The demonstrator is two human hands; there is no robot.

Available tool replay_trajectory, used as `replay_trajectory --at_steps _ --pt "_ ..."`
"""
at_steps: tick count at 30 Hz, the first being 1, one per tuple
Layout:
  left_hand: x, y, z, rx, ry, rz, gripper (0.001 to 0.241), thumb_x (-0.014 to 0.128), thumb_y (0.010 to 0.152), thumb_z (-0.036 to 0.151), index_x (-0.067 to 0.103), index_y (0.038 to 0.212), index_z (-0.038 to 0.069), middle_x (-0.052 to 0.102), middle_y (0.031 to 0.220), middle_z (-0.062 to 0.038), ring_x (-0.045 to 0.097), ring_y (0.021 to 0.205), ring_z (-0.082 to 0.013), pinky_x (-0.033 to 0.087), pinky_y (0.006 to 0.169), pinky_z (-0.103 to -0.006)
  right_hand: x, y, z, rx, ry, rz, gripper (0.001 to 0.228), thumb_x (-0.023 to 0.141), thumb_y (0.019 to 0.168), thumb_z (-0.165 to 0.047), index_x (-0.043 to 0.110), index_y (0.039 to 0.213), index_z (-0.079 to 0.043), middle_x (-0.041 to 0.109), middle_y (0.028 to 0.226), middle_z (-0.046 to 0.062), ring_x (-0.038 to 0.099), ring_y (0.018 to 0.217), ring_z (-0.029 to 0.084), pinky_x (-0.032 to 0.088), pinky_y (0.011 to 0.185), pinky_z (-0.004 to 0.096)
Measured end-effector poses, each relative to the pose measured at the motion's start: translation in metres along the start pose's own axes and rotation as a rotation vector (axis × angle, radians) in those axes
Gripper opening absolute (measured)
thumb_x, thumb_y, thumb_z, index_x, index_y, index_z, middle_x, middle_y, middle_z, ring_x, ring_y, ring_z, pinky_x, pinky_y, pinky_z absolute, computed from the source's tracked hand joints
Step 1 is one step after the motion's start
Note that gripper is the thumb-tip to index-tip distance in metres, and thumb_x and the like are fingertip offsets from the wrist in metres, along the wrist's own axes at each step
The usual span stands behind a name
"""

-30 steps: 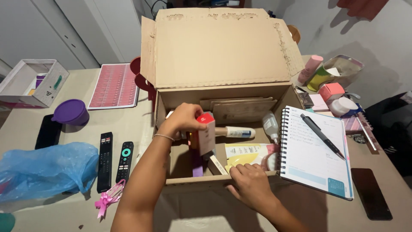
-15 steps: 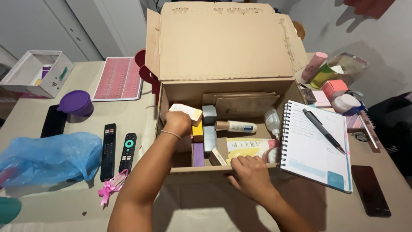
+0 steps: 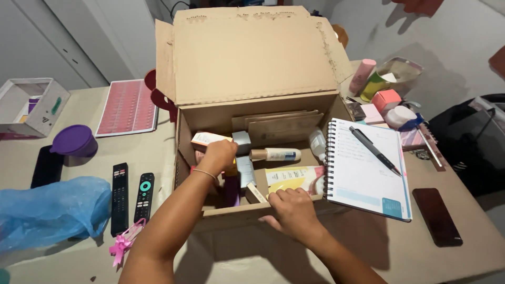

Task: The person unpacks various cosmetic and skincare items from a cardboard box, including boxes and jars. They handle each item, read the labels, and write down information in a notebook using a pen. The items are then placed on the table or back into the box.

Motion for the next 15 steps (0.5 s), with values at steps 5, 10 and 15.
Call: replay_trajectory --at_steps 5,10,15 --pt "-0.025 -0.014 0.032 0.086 -0.088 -0.042 0.032 0.059 0.081 0.008 0.065 0.11 0.017 0.072 0.098 -0.014 0.072 0.089 -0.0377 0.058 0.07 -0.0482 -0.001 0.0 0.0 -0.014 -0.007 0.006 0.06 0.082 0.075 -0.068 0.057 0.087 -0.014 0.06 0.076 0.005 0.06 0.071 0.03 0.045 0.064 0.044" --pt "-0.017 -0.009 0.017 0.016 0.033 -0.138 0.04 0.079 0.076 0.032 0.071 0.112 0.019 0.073 0.107 -0.009 0.074 0.098 -0.0301 0.061 0.079 -0.0432 0.002 0.001 0.0 -0.026 0.002 0.007 0.06 0.08 0.077 -0.068 0.056 0.088 -0.014 0.06 0.077 0.006 0.059 0.072 0.031 0.043 0.065 0.044" --pt "0.006 0.016 -0.031 -0.226 0.107 0.321 0.018 0.064 0.089 0.035 0.064 0.104 0.025 0.059 0.106 -0.005 0.061 0.091 -0.0286 0.052 0.07 -0.0451 0.007 0.0 0.003 -0.002 0.027 -0.029 0.062 0.085 0.075 -0.067 0.055 0.087 -0.014 0.062 0.077 0.003 0.061 0.071 0.03 0.046 0.065 0.045"
Point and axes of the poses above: each hand's wrist, its own y-axis towards the middle knuckle, its own x-axis out of the palm, z = x × y, the point moved 9 cm from there along y, towards the middle knuckle
